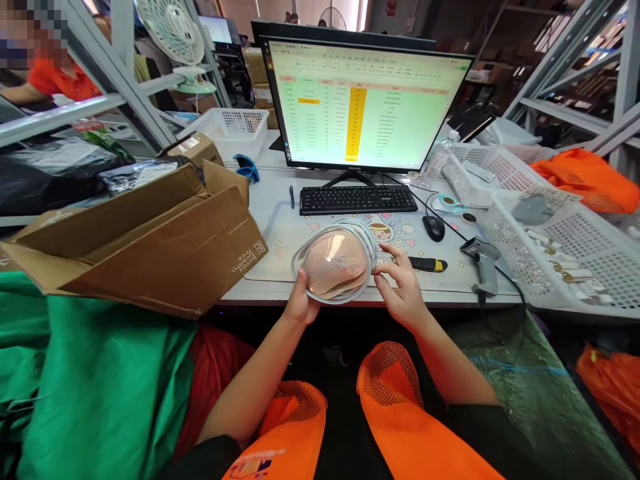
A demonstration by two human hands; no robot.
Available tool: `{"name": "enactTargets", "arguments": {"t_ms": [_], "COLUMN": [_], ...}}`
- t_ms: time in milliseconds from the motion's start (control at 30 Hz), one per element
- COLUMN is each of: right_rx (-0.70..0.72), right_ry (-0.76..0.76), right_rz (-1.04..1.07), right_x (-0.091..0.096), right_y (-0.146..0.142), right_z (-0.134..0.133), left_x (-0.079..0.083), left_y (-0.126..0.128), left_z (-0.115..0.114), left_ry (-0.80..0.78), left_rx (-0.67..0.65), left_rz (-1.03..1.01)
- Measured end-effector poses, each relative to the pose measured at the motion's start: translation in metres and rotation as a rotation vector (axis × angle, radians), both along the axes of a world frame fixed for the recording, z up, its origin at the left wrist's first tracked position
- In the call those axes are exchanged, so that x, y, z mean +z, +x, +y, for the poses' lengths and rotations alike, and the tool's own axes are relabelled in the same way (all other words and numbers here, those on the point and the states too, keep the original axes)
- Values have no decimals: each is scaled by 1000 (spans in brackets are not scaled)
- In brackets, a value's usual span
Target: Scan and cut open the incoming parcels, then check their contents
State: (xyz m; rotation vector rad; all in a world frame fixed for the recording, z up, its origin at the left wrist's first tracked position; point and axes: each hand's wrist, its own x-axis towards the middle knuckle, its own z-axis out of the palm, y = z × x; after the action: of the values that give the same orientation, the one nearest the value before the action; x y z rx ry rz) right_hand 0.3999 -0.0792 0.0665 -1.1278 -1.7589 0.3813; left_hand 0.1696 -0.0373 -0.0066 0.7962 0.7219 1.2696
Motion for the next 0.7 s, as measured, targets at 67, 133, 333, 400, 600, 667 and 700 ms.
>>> {"name": "enactTargets", "arguments": {"t_ms": [67,133,333,400,600,667,700], "right_rx": [-34,-46,-37,-13,306,432,463], "right_ry": [10,28,-23,-74,-368,-397,-406], "right_rz": [14,44,78,73,126,202,233], "right_x": [-8,-12,-20,-20,-11,-9,-9], "right_y": [-3,-2,9,11,16,15,14], "right_z": [1,1,0,0,11,15,18], "left_x": [1,0,-10,-14,-28,-36,-41], "left_y": [2,2,-2,-5,-19,-26,-28], "left_z": [2,4,1,-1,-2,-2,-2], "left_ry": [4,34,124,169,255,269,278], "left_rx": [18,52,123,183,199,187,186], "left_rz": [-2,20,58,51,115,182,210]}}
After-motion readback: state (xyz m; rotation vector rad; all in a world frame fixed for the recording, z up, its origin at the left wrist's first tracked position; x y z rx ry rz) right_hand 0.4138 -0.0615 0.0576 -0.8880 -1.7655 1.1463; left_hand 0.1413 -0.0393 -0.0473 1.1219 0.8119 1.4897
